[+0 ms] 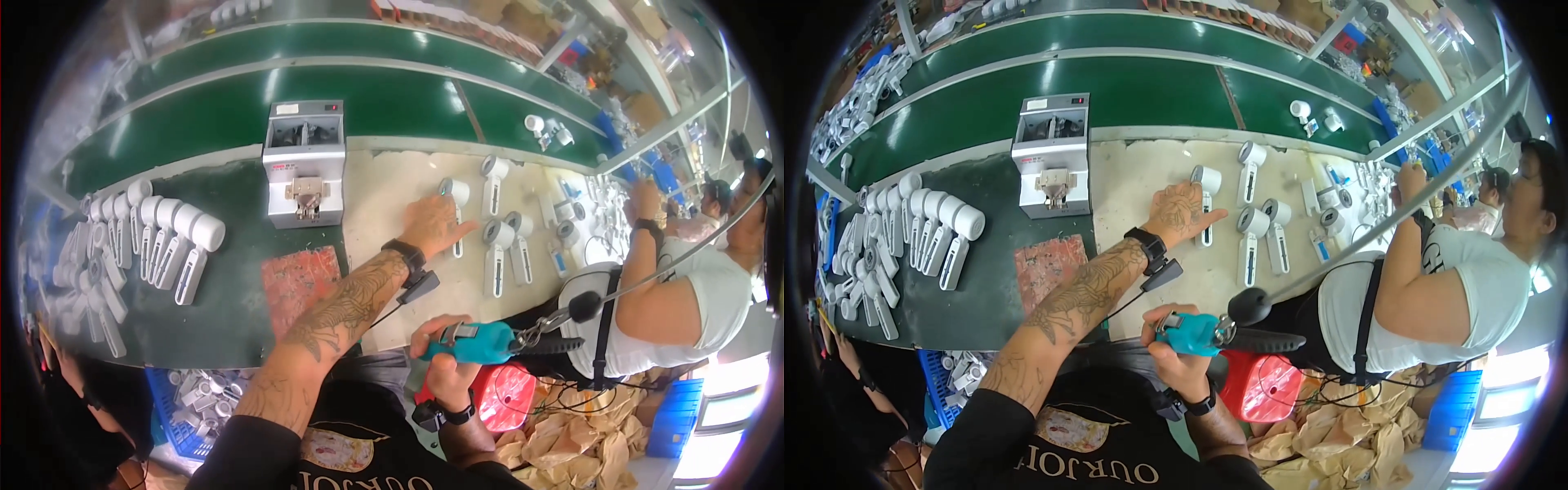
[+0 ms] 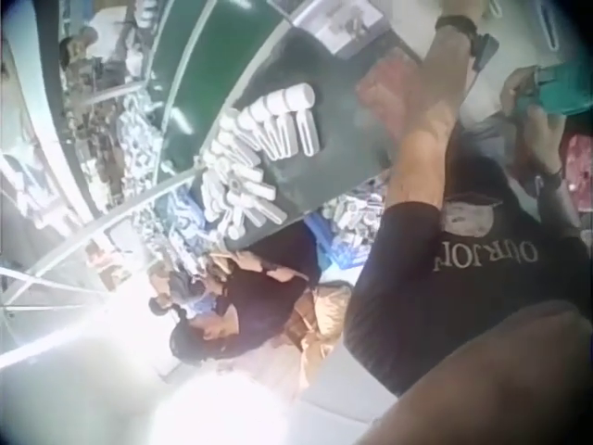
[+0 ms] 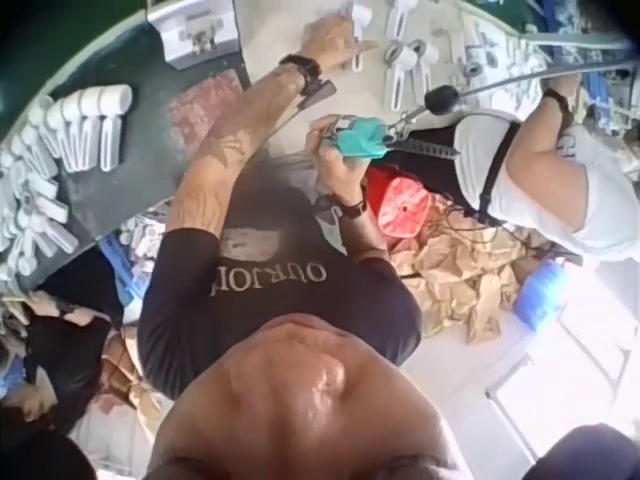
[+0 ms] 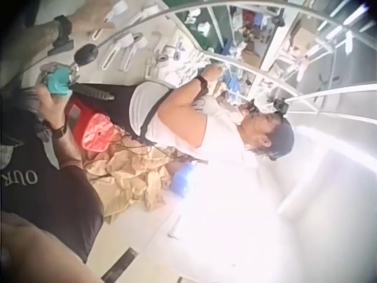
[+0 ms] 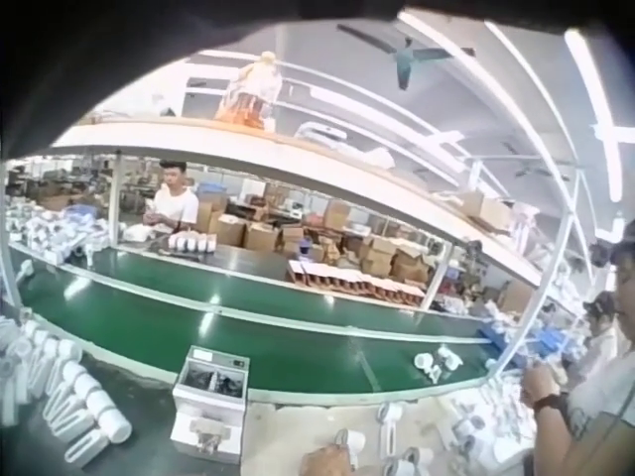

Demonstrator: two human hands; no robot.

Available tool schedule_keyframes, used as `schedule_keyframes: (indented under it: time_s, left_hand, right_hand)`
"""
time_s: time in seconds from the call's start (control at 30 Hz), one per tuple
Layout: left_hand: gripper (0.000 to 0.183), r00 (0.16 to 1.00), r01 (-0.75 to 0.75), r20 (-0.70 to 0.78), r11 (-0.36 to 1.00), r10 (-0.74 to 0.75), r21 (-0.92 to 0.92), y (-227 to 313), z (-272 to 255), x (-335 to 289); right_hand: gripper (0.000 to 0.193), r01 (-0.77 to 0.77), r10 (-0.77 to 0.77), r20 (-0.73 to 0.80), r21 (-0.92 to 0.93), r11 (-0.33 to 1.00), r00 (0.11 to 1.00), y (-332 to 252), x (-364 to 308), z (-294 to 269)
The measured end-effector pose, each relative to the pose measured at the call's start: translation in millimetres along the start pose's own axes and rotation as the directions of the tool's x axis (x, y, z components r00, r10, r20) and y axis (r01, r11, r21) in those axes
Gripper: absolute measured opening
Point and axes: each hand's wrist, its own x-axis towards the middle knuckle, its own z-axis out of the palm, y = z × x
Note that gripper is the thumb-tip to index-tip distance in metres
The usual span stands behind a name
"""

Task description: The person picks up a handheld fan, places it on a red block, and uses a power screwdriver to drive a screw into the handle. This process is repeated for multiple fans, occasionally using a manual screwdriver to pry open the handle casing before fastening the screw.

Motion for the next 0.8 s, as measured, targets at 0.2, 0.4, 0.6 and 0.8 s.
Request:
schedule_keyframes:
  time_s: [0.2, 0.4, 0.6, 0.8]
  left_hand:
    - [0.037, 0.964, -0.048, -0.265, 0.997, 0.032, -0.057, -29, -6, -22]
    - [0.022, 0.863, -0.406, -0.342, 0.913, 0.371, -0.034, -64, -86, -121]
    - [0.023, 0.993, -0.095, -0.082, 0.979, 0.081, -0.180, -102, -139, -190]
    - [0.036, 0.976, -0.162, -0.170, 0.974, 0.135, -0.157, -125, -124, -202]
  right_hand:
    - [0.077, 0.014, -0.013, -0.010, 0.007, 1.000, 1.000, 5, 7, -11]
    - [0.076, -0.010, 0.010, 0.003, 0.026, 1.000, 1.000, 14, 32, -7]
    - [0.071, 0.050, -0.067, 0.088, 0.183, 0.982, 0.994, 1, 79, 49]
    - [0.047, 0.190, -0.224, 0.185, 0.186, 0.964, 0.957, 24, 151, 128]
